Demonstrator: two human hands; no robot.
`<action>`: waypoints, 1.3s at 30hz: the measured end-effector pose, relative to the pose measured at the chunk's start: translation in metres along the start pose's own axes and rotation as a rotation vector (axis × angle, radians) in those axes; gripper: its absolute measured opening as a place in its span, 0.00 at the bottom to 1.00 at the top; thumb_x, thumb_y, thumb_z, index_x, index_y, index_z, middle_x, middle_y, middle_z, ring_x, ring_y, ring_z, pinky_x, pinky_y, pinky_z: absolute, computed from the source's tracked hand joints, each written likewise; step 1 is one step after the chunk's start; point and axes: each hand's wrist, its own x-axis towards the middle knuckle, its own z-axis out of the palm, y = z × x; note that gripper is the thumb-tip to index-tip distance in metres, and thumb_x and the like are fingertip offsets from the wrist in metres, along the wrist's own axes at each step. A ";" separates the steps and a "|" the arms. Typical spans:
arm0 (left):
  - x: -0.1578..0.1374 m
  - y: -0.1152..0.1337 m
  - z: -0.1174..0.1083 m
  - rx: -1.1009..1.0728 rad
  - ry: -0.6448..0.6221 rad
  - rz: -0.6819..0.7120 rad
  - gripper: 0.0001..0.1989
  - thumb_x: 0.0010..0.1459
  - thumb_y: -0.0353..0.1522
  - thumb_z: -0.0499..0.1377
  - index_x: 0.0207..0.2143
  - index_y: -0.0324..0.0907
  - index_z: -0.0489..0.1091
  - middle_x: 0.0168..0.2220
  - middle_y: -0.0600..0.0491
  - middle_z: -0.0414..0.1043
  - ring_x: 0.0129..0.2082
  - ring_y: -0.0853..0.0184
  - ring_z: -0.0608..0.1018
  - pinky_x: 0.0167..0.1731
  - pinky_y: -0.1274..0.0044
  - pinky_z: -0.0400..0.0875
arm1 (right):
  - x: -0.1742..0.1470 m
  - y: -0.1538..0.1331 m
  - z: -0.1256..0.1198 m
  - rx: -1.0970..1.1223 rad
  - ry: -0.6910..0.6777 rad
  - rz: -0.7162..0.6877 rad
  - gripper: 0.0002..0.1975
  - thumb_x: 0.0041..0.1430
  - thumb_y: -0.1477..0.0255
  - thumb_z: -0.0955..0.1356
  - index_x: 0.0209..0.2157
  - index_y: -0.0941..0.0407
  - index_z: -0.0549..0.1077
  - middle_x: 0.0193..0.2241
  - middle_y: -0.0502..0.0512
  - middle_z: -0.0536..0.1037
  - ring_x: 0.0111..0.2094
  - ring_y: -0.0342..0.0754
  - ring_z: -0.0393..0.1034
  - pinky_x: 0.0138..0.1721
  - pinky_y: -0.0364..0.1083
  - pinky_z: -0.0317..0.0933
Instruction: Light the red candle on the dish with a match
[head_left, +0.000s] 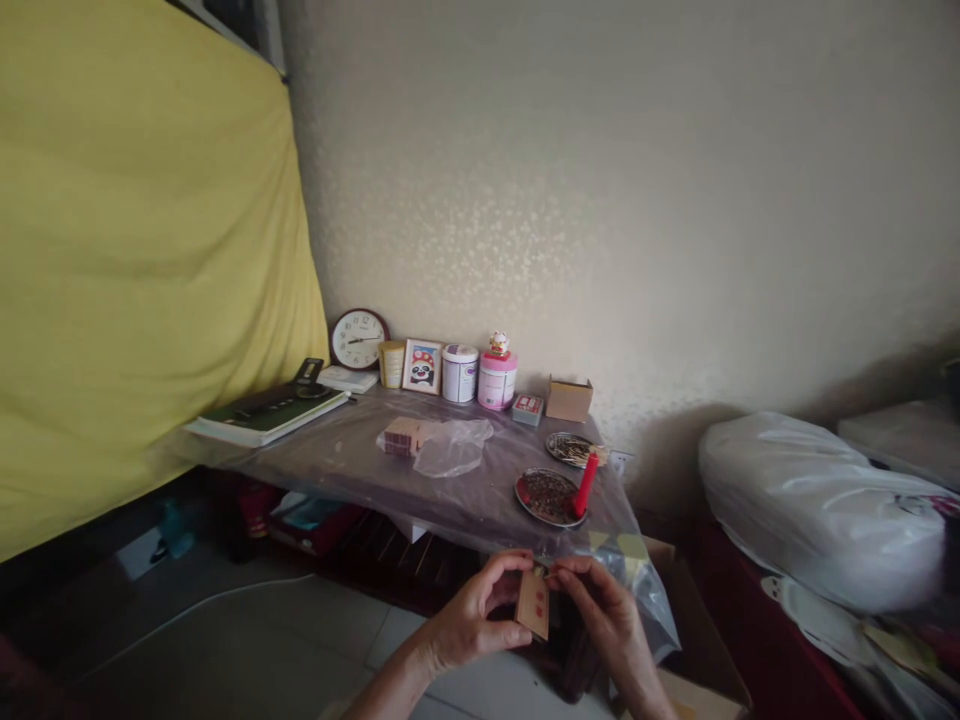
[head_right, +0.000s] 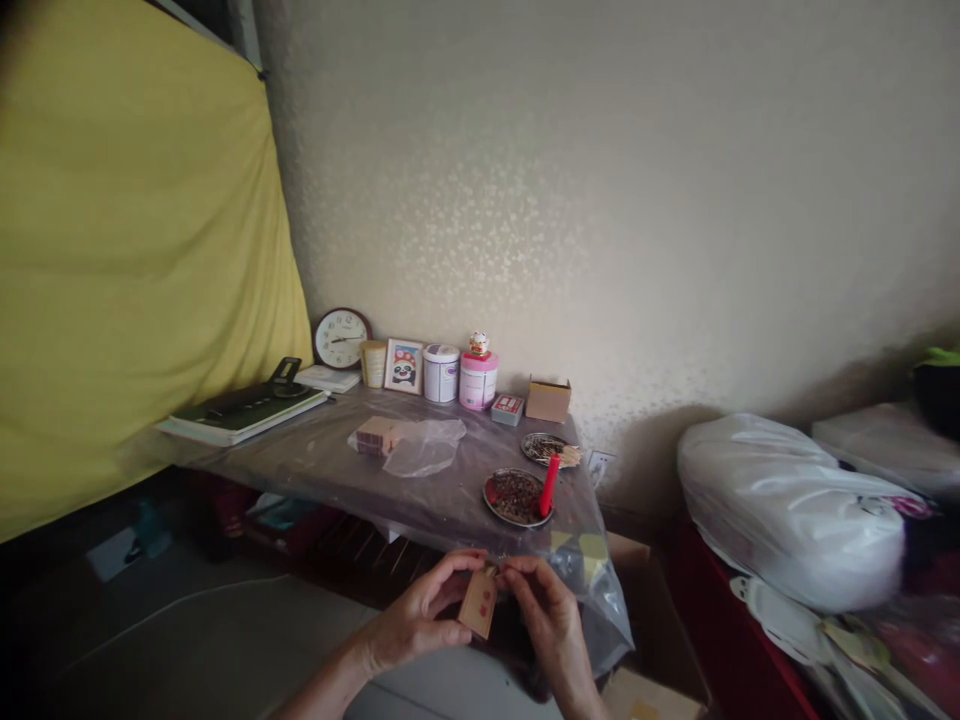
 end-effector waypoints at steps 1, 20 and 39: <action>0.000 -0.001 0.000 -0.003 -0.001 0.002 0.28 0.44 0.27 0.65 0.49 0.46 0.63 0.59 0.47 0.53 0.54 0.55 0.65 0.53 0.65 0.59 | 0.000 0.000 0.000 -0.002 -0.008 0.008 0.15 0.51 0.57 0.69 0.32 0.56 0.73 0.28 0.54 0.77 0.33 0.51 0.72 0.38 0.47 0.64; -0.001 0.000 0.001 0.028 0.002 0.020 0.28 0.46 0.29 0.64 0.50 0.46 0.62 0.61 0.46 0.50 0.56 0.55 0.63 0.54 0.63 0.57 | -0.005 -0.016 0.004 -0.008 0.008 -0.033 0.15 0.50 0.58 0.70 0.32 0.55 0.75 0.32 0.54 0.77 0.36 0.51 0.70 0.41 0.47 0.63; 0.001 0.005 0.004 0.005 0.008 0.036 0.26 0.49 0.29 0.63 0.51 0.48 0.61 0.59 0.47 0.56 0.56 0.57 0.64 0.54 0.66 0.57 | -0.005 -0.014 0.004 -0.157 0.124 -0.125 0.16 0.53 0.57 0.68 0.31 0.56 0.75 0.29 0.54 0.78 0.33 0.50 0.71 0.37 0.44 0.65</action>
